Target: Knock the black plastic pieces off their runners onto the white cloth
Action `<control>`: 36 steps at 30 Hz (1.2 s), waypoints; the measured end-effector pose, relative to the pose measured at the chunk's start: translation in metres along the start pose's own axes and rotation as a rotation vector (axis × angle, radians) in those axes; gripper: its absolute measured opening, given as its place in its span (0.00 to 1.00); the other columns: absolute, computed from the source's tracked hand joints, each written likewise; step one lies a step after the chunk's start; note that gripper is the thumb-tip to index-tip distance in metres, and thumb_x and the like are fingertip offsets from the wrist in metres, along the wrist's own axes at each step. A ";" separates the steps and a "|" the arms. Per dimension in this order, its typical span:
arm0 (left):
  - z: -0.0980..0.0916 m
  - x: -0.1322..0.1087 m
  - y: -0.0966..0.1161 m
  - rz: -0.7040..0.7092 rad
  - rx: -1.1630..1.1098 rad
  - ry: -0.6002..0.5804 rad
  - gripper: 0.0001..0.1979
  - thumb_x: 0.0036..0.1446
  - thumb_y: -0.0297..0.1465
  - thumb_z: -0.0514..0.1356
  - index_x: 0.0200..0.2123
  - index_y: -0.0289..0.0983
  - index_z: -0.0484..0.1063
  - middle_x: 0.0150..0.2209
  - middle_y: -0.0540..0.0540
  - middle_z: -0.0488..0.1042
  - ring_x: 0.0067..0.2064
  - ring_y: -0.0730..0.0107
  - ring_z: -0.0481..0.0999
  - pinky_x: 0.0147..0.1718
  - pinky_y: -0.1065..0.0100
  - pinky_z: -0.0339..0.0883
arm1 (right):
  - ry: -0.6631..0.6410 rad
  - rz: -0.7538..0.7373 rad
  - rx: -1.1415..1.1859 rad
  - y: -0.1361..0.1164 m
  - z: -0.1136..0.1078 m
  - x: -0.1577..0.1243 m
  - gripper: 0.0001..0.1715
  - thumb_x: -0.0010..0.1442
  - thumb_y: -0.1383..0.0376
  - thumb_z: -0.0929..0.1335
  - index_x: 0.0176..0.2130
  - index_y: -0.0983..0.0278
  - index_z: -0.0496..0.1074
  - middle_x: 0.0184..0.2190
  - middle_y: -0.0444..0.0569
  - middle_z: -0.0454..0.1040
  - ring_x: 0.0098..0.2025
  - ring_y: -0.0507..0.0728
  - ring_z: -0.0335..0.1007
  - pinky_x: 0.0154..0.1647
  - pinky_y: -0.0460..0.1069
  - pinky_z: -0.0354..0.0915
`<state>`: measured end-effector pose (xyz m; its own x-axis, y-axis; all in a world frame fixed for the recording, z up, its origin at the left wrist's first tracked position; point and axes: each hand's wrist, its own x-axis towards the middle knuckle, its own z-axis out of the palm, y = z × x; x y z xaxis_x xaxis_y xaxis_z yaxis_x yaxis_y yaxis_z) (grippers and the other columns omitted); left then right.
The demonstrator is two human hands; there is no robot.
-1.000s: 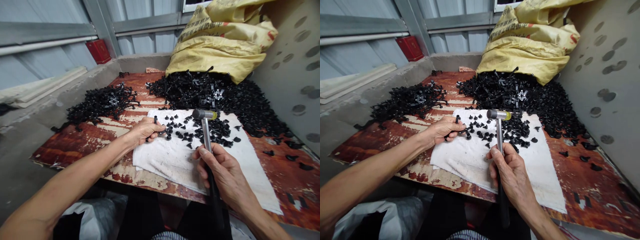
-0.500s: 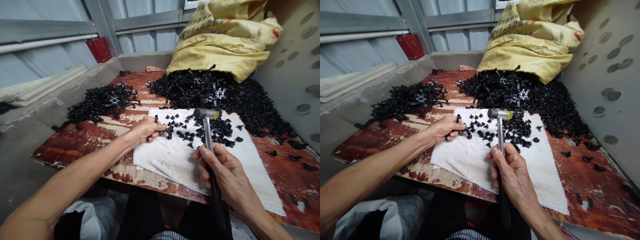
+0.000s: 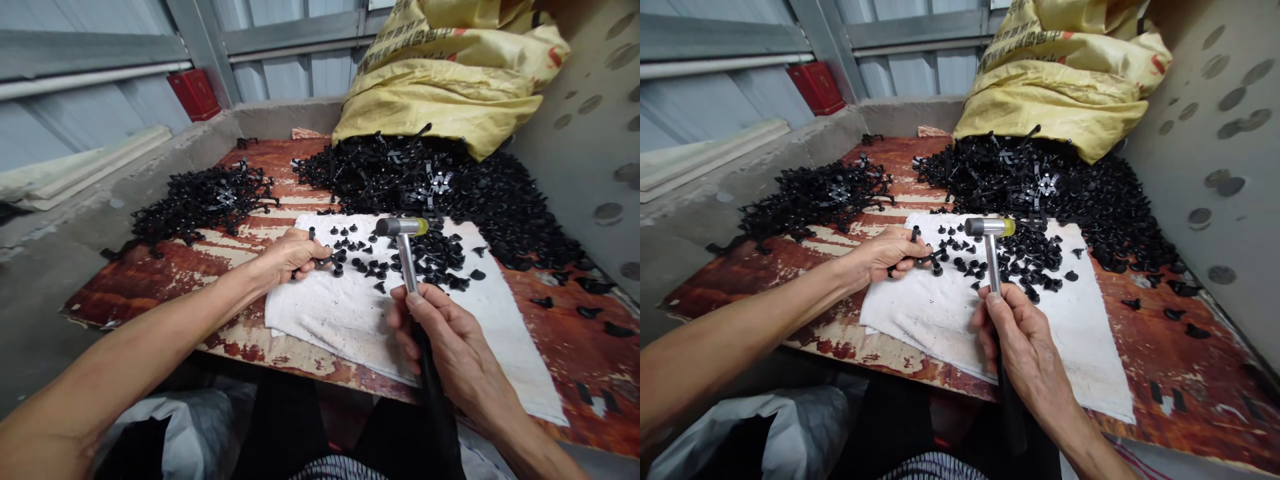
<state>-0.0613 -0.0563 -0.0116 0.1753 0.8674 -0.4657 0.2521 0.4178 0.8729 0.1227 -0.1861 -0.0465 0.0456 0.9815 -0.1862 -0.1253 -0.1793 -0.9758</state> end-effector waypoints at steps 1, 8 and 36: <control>0.000 0.000 0.001 0.001 0.015 0.006 0.13 0.53 0.19 0.62 0.20 0.34 0.64 0.18 0.44 0.74 0.11 0.86 0.54 0.10 0.78 0.40 | -0.017 0.005 -0.028 -0.002 -0.001 -0.001 0.15 0.62 0.52 0.64 0.37 0.60 0.69 0.22 0.41 0.67 0.16 0.49 0.54 0.12 0.44 0.57; -0.001 0.006 0.003 -0.037 0.025 0.021 0.13 0.49 0.20 0.64 0.20 0.35 0.63 0.17 0.44 0.74 0.11 0.86 0.52 0.12 0.76 0.39 | 0.033 -0.395 -0.636 -0.021 -0.010 0.001 0.19 0.63 0.59 0.63 0.52 0.59 0.69 0.23 0.45 0.68 0.21 0.55 0.65 0.17 0.48 0.63; -0.001 0.004 -0.002 -0.065 0.071 -0.022 0.12 0.54 0.21 0.59 0.20 0.34 0.64 0.17 0.49 0.72 0.11 0.85 0.54 0.10 0.77 0.42 | 0.100 -0.863 -1.074 -0.016 -0.016 0.020 0.32 0.63 0.72 0.58 0.66 0.66 0.58 0.51 0.60 0.77 0.45 0.61 0.77 0.42 0.55 0.73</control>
<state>-0.0619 -0.0531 -0.0153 0.1774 0.8327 -0.5246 0.3305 0.4517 0.8287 0.1419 -0.1647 -0.0360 -0.2065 0.8064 0.5542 0.7950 0.4684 -0.3854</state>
